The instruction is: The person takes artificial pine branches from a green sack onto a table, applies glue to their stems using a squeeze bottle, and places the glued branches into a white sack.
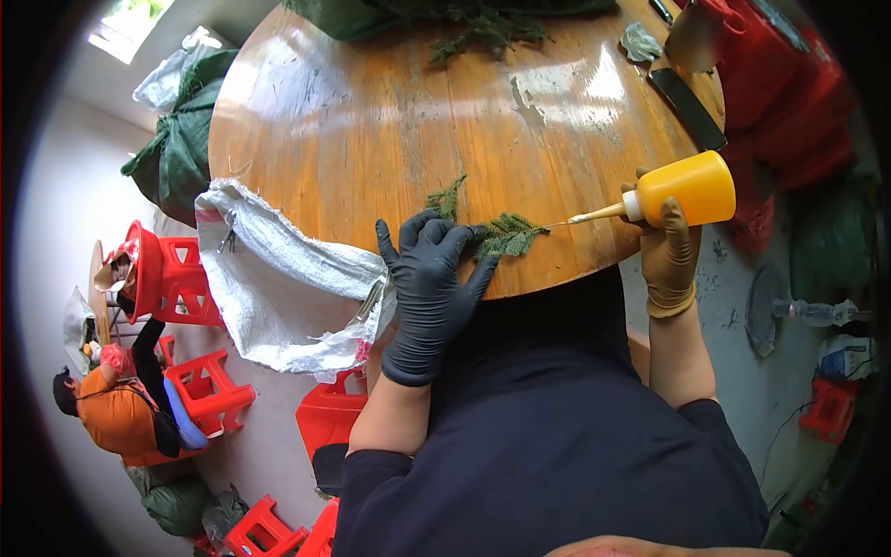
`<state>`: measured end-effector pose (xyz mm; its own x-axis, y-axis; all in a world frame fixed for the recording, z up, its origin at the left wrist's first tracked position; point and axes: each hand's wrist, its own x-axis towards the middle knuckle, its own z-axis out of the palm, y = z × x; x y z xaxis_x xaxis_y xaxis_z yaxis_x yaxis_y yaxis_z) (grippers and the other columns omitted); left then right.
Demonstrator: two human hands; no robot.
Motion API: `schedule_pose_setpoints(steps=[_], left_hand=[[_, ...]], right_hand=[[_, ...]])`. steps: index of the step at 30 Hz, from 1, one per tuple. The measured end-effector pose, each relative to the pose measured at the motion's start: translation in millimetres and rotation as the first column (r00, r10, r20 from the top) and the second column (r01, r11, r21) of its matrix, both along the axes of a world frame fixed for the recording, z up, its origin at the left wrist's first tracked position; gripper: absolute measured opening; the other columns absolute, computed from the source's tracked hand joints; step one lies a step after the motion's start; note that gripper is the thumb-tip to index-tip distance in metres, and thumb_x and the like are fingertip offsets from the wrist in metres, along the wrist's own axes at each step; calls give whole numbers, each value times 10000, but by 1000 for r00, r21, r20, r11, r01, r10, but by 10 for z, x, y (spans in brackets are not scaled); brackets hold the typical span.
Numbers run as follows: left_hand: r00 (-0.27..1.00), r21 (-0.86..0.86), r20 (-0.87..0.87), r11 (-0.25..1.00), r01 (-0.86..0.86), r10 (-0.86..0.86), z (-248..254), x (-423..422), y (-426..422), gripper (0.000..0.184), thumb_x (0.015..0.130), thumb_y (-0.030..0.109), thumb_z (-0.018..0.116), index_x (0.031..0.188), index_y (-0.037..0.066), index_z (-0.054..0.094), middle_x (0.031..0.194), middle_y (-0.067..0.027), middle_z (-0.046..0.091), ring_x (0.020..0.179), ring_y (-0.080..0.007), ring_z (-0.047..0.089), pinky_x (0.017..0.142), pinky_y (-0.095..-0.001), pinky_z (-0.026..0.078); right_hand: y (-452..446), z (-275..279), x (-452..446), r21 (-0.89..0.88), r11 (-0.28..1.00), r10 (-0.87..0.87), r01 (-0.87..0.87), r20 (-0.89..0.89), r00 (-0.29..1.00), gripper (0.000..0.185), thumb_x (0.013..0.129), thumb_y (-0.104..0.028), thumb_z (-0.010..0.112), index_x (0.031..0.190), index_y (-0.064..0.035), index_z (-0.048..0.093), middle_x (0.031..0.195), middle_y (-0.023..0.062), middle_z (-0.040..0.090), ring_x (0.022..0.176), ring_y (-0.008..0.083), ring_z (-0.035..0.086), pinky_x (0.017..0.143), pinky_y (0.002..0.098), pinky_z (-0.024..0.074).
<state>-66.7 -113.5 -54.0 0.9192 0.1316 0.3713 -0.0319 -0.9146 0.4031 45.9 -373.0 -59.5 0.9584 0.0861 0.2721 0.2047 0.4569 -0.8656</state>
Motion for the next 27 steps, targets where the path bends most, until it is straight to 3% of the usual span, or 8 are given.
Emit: schedule_pose_setpoints(steps=[7,9,11,15,18,20,27], left_hand=[[1000,-20,7,1000,6,-6,4,8,0,293,772,296,785,1023,165,713,960,-23,600,1154,-271,525,1167,-559,97],[1000,-25,11,1000,11,-10,10,9,-2,295,772,297,783,1027,166,712,964,-24,600,1156,-271,524,1166,-560,98],[1000,-21,5,1000,0,0,28,2,-12,282,756,256,796,1009,160,715,970,-28,636,1149,-280,537,1158,-546,145],[1000,-12,14,1000,-1,1,18,1,2,285,754,258,796,1009,159,715,969,-29,636,1151,-280,537,1159,-547,141],[1000,-19,7,1000,4,-4,17,2,8,286,755,256,795,1011,158,715,972,-30,636,1153,-281,537,1160,-547,137],[1000,-23,13,1000,4,-4,7,2,4,291,755,262,797,1013,157,714,976,-28,636,1152,-282,536,1157,-552,143],[1000,-31,6,999,-11,11,25,12,-11,287,760,263,796,1008,147,711,1006,-41,625,1142,-284,534,1147,-556,172]], right_hand=[[74,47,-19,52,999,-1,1,3,1000,502,917,-280,696,1292,-19,488,1148,183,635,1002,309,688,781,383,611],[167,73,-47,-35,997,67,-66,47,997,504,944,-318,649,1314,-17,486,1224,204,603,1056,302,650,822,405,591],[304,90,-68,-11,995,102,-102,46,994,495,936,-301,659,1301,-12,491,1197,198,610,1041,297,658,840,399,584],[421,22,-47,-52,992,114,-112,45,992,475,919,-263,676,1286,-20,497,1165,190,622,997,294,674,838,399,584],[385,-9,-23,-65,985,162,-162,-4,987,420,910,-183,701,1250,-30,508,1115,123,627,970,258,676,883,401,574],[370,-19,-23,-72,995,72,-69,44,996,483,920,-264,678,1294,-22,492,1174,186,621,1000,291,673,829,397,588],[92,-71,43,-61,996,70,-67,43,997,504,935,-294,666,1312,-18,476,1215,200,609,1035,292,662,818,395,598]])
